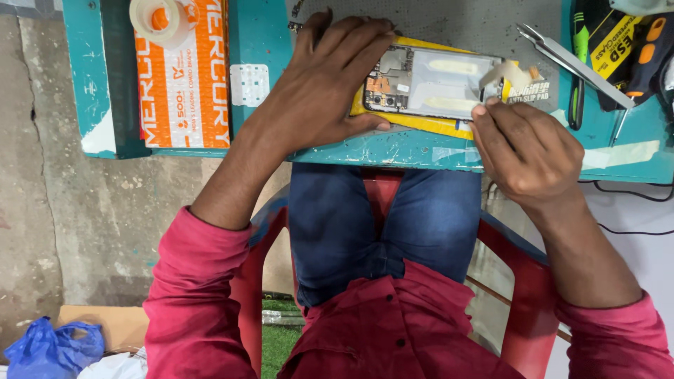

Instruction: The person disassembles a smartphone, removes the back cover, and uses a screwdriver to unscrew internal components. They then clean a small circuit board with a brush and reattach it inside the phone chassis.

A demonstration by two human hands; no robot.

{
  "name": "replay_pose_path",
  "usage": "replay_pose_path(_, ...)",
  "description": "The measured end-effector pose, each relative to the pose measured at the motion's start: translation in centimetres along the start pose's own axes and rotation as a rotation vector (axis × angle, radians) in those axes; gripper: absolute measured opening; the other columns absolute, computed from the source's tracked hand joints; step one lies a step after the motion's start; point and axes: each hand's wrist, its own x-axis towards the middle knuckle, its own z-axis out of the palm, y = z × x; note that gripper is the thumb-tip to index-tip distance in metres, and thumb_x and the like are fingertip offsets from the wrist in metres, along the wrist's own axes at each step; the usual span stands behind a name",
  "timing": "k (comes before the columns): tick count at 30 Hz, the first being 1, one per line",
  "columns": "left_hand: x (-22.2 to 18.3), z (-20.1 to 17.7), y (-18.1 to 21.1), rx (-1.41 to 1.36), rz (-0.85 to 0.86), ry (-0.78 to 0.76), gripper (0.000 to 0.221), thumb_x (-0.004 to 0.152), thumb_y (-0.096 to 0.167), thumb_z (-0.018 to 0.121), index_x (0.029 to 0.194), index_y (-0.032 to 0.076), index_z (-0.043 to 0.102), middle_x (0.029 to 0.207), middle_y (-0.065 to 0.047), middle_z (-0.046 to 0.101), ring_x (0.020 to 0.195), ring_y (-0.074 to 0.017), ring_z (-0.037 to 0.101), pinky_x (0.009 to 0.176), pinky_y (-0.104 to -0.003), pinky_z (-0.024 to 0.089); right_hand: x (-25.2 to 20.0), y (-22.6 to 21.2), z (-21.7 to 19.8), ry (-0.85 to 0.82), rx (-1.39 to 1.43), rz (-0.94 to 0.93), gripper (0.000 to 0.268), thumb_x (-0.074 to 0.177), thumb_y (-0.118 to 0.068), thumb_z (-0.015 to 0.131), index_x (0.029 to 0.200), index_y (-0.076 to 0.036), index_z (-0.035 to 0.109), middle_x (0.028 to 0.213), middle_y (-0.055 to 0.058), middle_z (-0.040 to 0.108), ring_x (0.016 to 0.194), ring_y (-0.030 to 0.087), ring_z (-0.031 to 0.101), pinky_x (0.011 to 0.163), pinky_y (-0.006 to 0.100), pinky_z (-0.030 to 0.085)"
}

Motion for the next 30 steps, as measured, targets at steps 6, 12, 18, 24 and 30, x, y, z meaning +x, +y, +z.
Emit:
replay_pose_path(6,-1.3,-0.3,0.1,0.038,-0.077,0.036,0.097,0.083,0.053,0.090,0.153,0.001,0.049,0.155,-0.014,0.046,0.148,-0.0352,0.036,0.126,-0.061,0.020,1.3,0.6,0.7,-0.009,-0.017,-0.040,0.018,0.081,0.004,0.083,0.099,0.000,0.081,0.093,0.007,0.074,0.086,0.020,0.071,0.073,0.030,0.059)
replay_pose_path(12,-1.9,-0.1,0.1,0.047,-0.102,0.031,0.091,0.096,0.057,0.081,0.157,0.000,0.046,0.160,-0.015,0.043,0.150,-0.0355,0.033,0.127,-0.063,0.014,1.5,0.7,0.6,-0.069,0.049,-0.031,0.026,0.079,0.005,0.080,0.104,0.000,0.080,0.099,0.007,0.072,0.092,0.021,0.069,0.080,0.031,0.061)
replay_pose_path(18,-1.7,0.1,0.4,-0.020,-0.133,0.078,0.079,0.096,0.045,0.081,0.153,0.000,0.050,0.157,-0.014,0.045,0.152,-0.0347,0.033,0.128,-0.066,0.004,0.5,0.5,0.5,-0.152,0.151,0.046,0.027,0.082,0.000,0.084,0.108,-0.002,0.078,0.104,0.008,0.071,0.096,0.023,0.069,0.084,0.034,0.059)
replay_pose_path(24,-1.1,-0.1,0.9,-0.071,-0.160,0.073,0.078,0.091,0.038,0.084,0.152,0.003,0.051,0.157,-0.014,0.045,0.154,-0.0357,0.030,0.127,-0.067,-0.002,-0.2,0.4,0.5,-0.153,0.322,0.141,0.037,0.075,-0.008,0.090,0.109,0.000,0.077,0.107,0.013,0.069,0.100,0.031,0.065,0.086,0.040,0.057)
replay_pose_path(30,-1.1,-0.2,0.8,-0.100,-0.182,0.042,0.078,0.091,0.038,0.083,0.155,0.006,0.050,0.158,-0.012,0.044,0.155,-0.0370,0.028,0.124,-0.069,-0.005,-1.3,1.5,1.3,-0.080,0.484,0.249,0.040,0.074,-0.011,0.095,0.108,0.003,0.076,0.112,0.014,0.067,0.107,0.033,0.063,0.091,0.043,0.055)
